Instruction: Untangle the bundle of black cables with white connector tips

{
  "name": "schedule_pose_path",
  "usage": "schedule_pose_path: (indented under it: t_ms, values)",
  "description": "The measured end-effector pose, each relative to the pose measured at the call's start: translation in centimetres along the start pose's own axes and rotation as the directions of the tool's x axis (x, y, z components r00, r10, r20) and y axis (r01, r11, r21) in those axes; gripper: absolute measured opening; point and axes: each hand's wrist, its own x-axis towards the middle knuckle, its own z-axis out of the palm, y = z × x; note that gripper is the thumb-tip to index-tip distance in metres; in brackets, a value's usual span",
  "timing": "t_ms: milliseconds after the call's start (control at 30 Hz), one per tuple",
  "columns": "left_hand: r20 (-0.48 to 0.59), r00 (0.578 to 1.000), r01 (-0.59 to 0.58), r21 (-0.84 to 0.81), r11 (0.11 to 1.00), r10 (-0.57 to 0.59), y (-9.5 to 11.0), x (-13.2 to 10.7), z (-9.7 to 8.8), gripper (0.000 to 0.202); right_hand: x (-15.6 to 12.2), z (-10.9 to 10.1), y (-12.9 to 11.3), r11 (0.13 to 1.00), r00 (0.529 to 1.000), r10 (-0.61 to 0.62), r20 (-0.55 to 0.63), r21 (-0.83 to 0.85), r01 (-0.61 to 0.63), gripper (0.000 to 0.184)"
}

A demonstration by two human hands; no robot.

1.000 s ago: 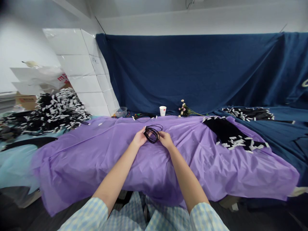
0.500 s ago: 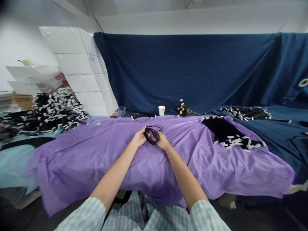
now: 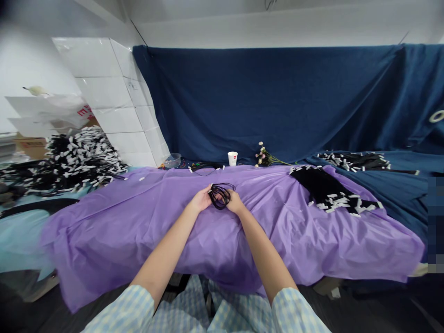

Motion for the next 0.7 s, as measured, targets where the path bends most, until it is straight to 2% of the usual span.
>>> schedule_pose_path:
  t_ms: [433,700]
  values:
    - [0.004,0.998,0.067,0.096,0.993,-0.067,0.1,-0.4,-0.3,0.026,0.0,-0.5,-1.1,0.969,0.986,0.122,0.116,0.203,-0.144,0.03]
    - [0.067,0.99,0.111,0.14,0.984,-0.122,0.2,-0.7,-0.4,0.029,-0.1,-1.0,-1.4,0.95,0.978,0.087,0.19,0.281,-0.139,0.023]
